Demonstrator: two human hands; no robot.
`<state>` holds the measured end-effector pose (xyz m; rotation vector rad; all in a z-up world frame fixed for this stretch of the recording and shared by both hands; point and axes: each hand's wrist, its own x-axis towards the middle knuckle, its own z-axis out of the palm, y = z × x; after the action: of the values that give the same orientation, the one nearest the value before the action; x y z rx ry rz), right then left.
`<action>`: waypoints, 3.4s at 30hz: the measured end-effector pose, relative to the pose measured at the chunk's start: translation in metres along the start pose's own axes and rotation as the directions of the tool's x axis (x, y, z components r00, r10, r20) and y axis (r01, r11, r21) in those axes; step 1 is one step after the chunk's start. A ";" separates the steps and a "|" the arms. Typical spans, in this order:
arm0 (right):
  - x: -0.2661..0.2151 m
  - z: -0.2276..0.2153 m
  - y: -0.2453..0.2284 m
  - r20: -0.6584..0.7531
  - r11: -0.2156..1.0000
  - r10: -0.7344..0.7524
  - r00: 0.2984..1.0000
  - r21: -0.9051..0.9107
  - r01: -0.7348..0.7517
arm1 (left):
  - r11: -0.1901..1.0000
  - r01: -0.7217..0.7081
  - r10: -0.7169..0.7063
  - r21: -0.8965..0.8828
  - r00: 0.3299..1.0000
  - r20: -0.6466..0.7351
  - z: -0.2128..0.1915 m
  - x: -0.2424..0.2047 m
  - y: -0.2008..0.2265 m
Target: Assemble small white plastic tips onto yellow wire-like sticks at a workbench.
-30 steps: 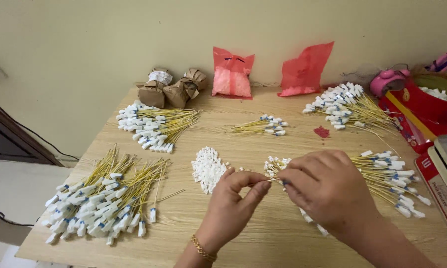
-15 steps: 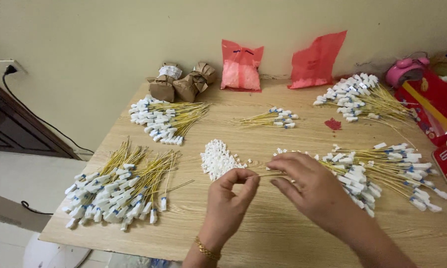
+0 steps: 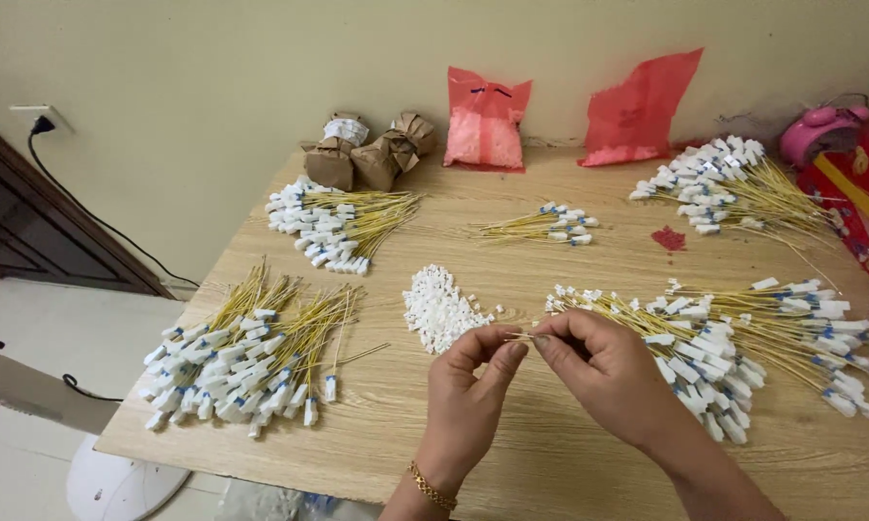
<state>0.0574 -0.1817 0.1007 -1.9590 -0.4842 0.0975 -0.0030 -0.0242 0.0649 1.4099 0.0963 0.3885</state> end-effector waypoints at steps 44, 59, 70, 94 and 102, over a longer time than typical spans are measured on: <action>0.023 -0.019 0.042 0.016 0.983 0.157 0.987 0.096 -0.158 | 0.209 -0.325 0.275 0.922 0.924 0.264 -0.013 0.110 -0.091; 0.004 -0.017 0.013 0.065 0.986 0.154 0.986 0.056 -0.158 | 0.832 0.282 -0.250 -0.478 0.959 0.132 -0.007 0.013 -0.013; -0.002 -0.019 -0.002 0.062 0.975 0.219 0.974 -0.048 -0.216 | 0.763 0.329 -0.258 -0.557 0.944 0.204 -0.004 0.009 -0.022; -0.005 -0.018 -0.017 0.066 0.947 0.231 0.971 -0.243 -0.209 | 0.923 0.180 -0.146 -0.340 0.982 0.123 0.006 0.007 -0.032; 0.011 -0.019 0.007 0.043 0.954 0.279 0.959 -0.127 -0.271 | 0.936 0.321 -0.324 -0.148 0.946 0.003 0.015 0.016 -0.020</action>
<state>0.0749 -0.1965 0.1041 -2.1378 -0.2574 0.3121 0.0206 -0.0357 0.0510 1.2183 0.3075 0.1344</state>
